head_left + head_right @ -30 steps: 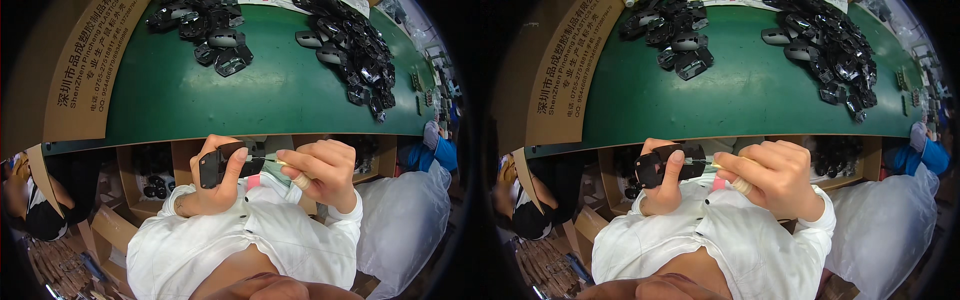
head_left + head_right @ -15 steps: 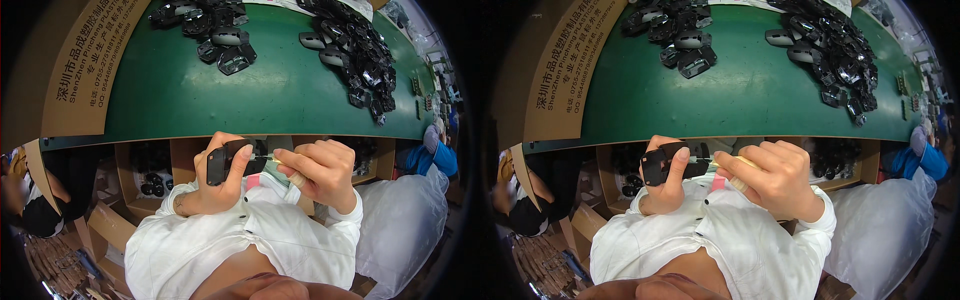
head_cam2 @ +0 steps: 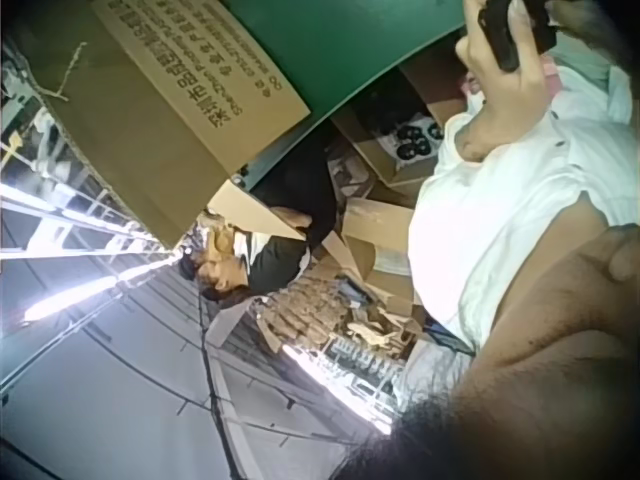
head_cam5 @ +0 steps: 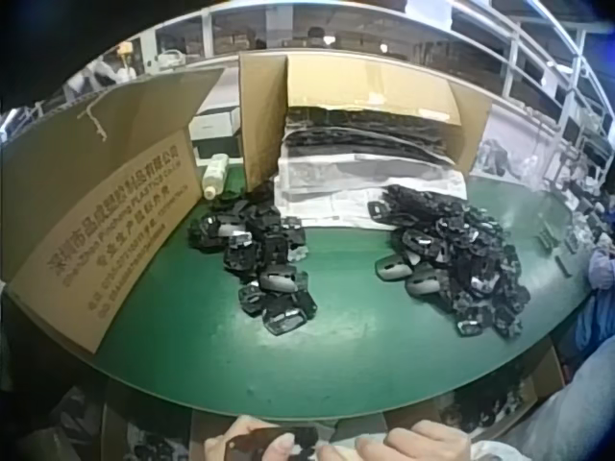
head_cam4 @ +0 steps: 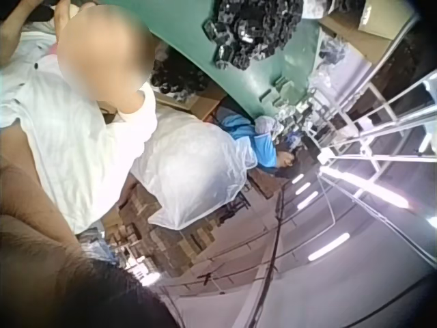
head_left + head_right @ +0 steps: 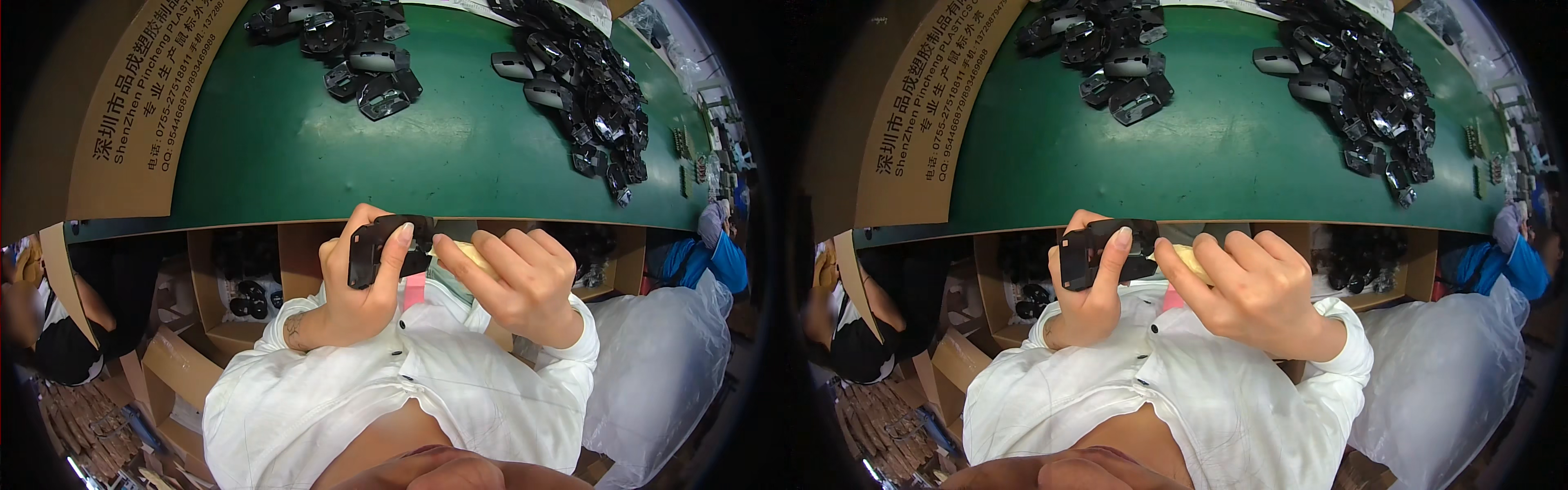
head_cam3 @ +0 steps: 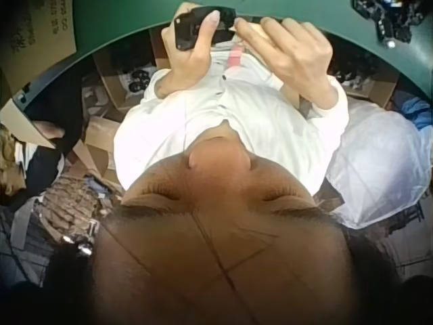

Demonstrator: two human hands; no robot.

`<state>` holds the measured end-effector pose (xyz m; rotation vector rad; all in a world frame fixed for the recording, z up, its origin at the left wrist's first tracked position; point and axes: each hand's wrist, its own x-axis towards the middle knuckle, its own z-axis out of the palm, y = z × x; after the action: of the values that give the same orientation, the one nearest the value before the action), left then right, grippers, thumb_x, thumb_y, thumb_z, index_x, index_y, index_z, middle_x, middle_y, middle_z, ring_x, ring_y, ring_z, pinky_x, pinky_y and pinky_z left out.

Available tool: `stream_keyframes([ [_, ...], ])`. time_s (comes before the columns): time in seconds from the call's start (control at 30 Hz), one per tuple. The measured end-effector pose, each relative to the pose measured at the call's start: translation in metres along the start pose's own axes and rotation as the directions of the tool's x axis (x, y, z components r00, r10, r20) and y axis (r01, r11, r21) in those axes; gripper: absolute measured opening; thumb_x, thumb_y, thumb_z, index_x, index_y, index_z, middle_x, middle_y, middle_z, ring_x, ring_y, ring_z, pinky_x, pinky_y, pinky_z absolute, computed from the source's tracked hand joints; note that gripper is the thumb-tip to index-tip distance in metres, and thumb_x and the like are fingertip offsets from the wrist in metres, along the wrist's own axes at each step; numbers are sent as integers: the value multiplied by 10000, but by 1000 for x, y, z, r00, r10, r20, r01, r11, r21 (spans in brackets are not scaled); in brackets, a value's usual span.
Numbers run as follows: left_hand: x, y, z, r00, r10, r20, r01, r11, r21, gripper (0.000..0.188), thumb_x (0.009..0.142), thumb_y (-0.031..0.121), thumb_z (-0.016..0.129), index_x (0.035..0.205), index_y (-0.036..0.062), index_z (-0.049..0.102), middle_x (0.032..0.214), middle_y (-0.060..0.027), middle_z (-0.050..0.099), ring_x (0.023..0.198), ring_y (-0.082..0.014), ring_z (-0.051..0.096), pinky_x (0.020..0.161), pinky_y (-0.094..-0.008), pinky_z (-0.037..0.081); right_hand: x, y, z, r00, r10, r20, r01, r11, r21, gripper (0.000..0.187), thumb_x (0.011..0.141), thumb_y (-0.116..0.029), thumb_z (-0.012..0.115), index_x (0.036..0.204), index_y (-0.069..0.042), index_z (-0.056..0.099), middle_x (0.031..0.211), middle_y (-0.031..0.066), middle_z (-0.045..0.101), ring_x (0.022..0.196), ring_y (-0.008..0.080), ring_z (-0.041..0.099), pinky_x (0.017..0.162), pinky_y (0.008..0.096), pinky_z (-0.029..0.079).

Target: Cleaning and deburring black plastic electronic components using a scraper tool at a manual assembly station.

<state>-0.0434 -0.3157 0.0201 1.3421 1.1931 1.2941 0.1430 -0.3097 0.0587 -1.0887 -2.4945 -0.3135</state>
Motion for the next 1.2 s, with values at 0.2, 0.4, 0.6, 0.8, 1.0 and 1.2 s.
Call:
stream_keyframes([
  [0.2,1,1,-5,989,98,-111,-88,992,91,68,899,36,603,865,0,556,617,11,533,490,-58,382,472,-206,335,-14,36,15,967,204,156,-102,863,-495,180,740,-149,724,919,-170,710,720,-32,526,525,122,398,502,251,349],
  [0.4,4,4,-18,965,-36,-261,20,998,-65,93,919,68,599,876,-3,557,645,11,534,515,-57,378,496,-198,336,-28,53,2,944,323,67,-269,870,-413,141,794,-194,727,932,-168,714,700,-45,533,520,127,401,513,256,348],
  [0.6,1,5,-11,983,-14,-184,0,997,-73,109,929,89,598,881,-1,560,653,8,539,521,-58,378,499,-192,335,-13,37,6,927,374,-28,-374,927,8,191,751,-164,775,931,-156,712,714,-57,586,533,102,425,513,240,353],
  [0.8,2,6,-2,992,25,-126,-32,998,-51,98,929,80,592,875,3,563,654,0,551,521,-62,393,497,-197,346,0,13,32,768,589,252,-413,155,897,217,720,-20,801,860,-36,636,719,-1,630,583,86,461,546,221,380],
  [1.0,14,-12,15,999,29,-22,-30,998,-59,104,925,107,610,901,10,579,677,-11,579,527,-59,431,482,-201,372,7,15,53,814,480,328,-393,39,919,209,778,-18,771,882,-34,590,724,0,632,599,73,494,572,205,417],
  [1.2,27,-24,13,964,-226,139,251,945,-207,109,933,137,587,924,29,577,710,3,550,548,-47,436,436,-174,322,2,37,63,800,435,413,-468,22,884,219,790,-11,758,909,-34,576,725,12,627,609,83,550,592,208,468],
])
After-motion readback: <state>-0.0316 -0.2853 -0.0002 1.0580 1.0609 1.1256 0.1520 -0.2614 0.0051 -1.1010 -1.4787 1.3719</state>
